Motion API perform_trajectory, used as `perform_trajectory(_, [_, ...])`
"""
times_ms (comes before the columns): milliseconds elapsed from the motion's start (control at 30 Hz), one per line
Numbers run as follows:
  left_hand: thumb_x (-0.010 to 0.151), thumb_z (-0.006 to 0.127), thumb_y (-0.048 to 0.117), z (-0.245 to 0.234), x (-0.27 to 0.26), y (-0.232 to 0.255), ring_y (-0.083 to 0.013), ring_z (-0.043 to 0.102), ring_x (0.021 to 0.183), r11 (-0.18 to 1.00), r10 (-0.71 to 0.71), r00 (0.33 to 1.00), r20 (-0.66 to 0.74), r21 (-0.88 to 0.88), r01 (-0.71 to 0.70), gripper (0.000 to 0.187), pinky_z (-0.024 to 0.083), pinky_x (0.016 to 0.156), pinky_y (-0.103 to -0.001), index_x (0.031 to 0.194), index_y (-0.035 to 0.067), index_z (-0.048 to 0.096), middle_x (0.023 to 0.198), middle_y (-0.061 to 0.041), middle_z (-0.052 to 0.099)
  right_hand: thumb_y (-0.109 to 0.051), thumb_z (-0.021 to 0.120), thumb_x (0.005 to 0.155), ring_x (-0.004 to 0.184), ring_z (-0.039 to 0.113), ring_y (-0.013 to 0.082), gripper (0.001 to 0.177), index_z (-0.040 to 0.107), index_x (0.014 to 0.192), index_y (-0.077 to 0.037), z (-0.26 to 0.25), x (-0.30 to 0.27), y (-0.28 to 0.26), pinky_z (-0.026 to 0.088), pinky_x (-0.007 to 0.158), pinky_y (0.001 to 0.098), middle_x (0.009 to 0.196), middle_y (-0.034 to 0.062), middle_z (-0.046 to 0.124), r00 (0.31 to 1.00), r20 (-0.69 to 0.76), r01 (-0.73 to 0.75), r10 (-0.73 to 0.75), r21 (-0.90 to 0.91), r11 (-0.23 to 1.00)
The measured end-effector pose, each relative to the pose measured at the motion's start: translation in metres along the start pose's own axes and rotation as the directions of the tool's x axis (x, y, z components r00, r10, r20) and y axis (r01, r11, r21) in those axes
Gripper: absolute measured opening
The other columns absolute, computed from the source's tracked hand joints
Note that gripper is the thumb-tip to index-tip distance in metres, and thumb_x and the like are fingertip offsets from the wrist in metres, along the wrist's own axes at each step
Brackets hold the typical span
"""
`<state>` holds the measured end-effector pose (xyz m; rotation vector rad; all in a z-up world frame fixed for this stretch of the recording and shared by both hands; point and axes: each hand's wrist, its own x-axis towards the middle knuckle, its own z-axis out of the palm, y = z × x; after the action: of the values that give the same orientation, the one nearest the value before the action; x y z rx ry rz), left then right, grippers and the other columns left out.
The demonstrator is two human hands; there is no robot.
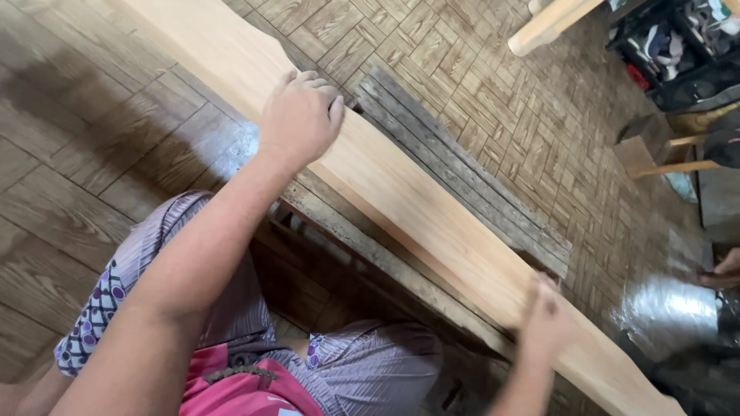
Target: Sanding the surface and edges of a long wooden plank using sandpaper.
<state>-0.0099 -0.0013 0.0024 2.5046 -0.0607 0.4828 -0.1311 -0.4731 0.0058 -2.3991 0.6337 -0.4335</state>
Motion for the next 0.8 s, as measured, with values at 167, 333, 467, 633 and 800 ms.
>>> perform_trajectory(167, [0.106, 0.042, 0.024, -0.002, 0.0, 0.002, -0.0256, 0.065, 0.112, 1.0, -0.005, 0.999, -0.033, -0.017, 0.004, 0.042, 0.034, 0.118, -0.053, 0.09, 0.01, 0.077, 0.104, -0.009, 0.077, -0.027, 0.06, 0.111, 0.115, 0.067, 0.0316, 0.033, 0.078, 0.121, -0.002, -0.057, 0.038, 0.128, 0.048, 0.098, 0.044, 0.117, 0.014, 0.075, 0.945, -0.195, 0.203, -0.263, -0.283, 0.938])
perform_trajectory(333, [0.108, 0.04, 0.025, -0.009, -0.002, 0.006, -0.0237, 0.066, 0.107, 0.999, -0.023, 1.0, -0.017, 0.023, 0.023, 0.045, 0.034, 0.12, -0.053, 0.086, 0.01, 0.075, 0.098, -0.008, 0.076, -0.019, 0.047, 0.097, 0.114, 0.065, 0.034, 0.042, 0.076, 0.125, -0.007, 0.028, 0.03, 0.03, 0.045, 0.1, 0.0443, 0.117, 0.0167, 0.072, 0.968, -0.141, 0.167, -0.206, -0.244, 0.955])
perform_trajectory(467, [0.104, 0.041, 0.019, -0.003, 0.0, 0.003, -0.0265, 0.065, 0.101, 1.0, 0.014, 0.997, -0.071, 0.018, -0.013, 0.042, 0.038, 0.113, -0.052, 0.083, 0.006, 0.074, 0.094, -0.009, 0.077, -0.016, 0.061, 0.085, 0.132, 0.062, 0.0262, 0.032, 0.08, 0.11, -0.011, 0.147, 0.009, -0.076, 0.042, 0.115, 0.0408, 0.128, 0.0122, 0.073, 0.906, 0.11, 0.373, -0.41, 0.253, 0.892])
perform_trajectory(633, [0.1, 0.045, 0.02, 0.004, 0.004, -0.005, -0.0293, 0.065, 0.097, 0.996, 0.067, 0.986, -0.152, 0.065, -0.057, 0.037, 0.042, 0.105, -0.051, 0.079, 0.007, 0.072, 0.091, -0.008, 0.076, -0.011, 0.059, 0.094, 0.123, 0.067, 0.0262, 0.028, 0.077, 0.114, -0.006, 0.18, -0.062, -0.217, 0.05, 0.111, 0.038, 0.121, 0.012, 0.076, 0.763, 0.188, 0.581, -0.619, 0.22, 0.784])
perform_trajectory(800, [0.103, 0.038, 0.016, -0.009, -0.003, 0.004, -0.0197, 0.067, 0.085, 1.0, 0.016, 0.999, -0.035, -0.022, -0.017, 0.043, 0.041, 0.115, -0.055, 0.069, 0.012, 0.064, 0.073, -0.004, 0.071, -0.001, 0.058, 0.094, 0.126, 0.067, 0.0294, 0.029, 0.075, 0.118, 0.0, 0.174, -0.068, -0.201, 0.043, 0.119, 0.0391, 0.123, 0.0147, 0.074, 0.657, 0.138, 0.664, -0.741, 0.36, 0.655])
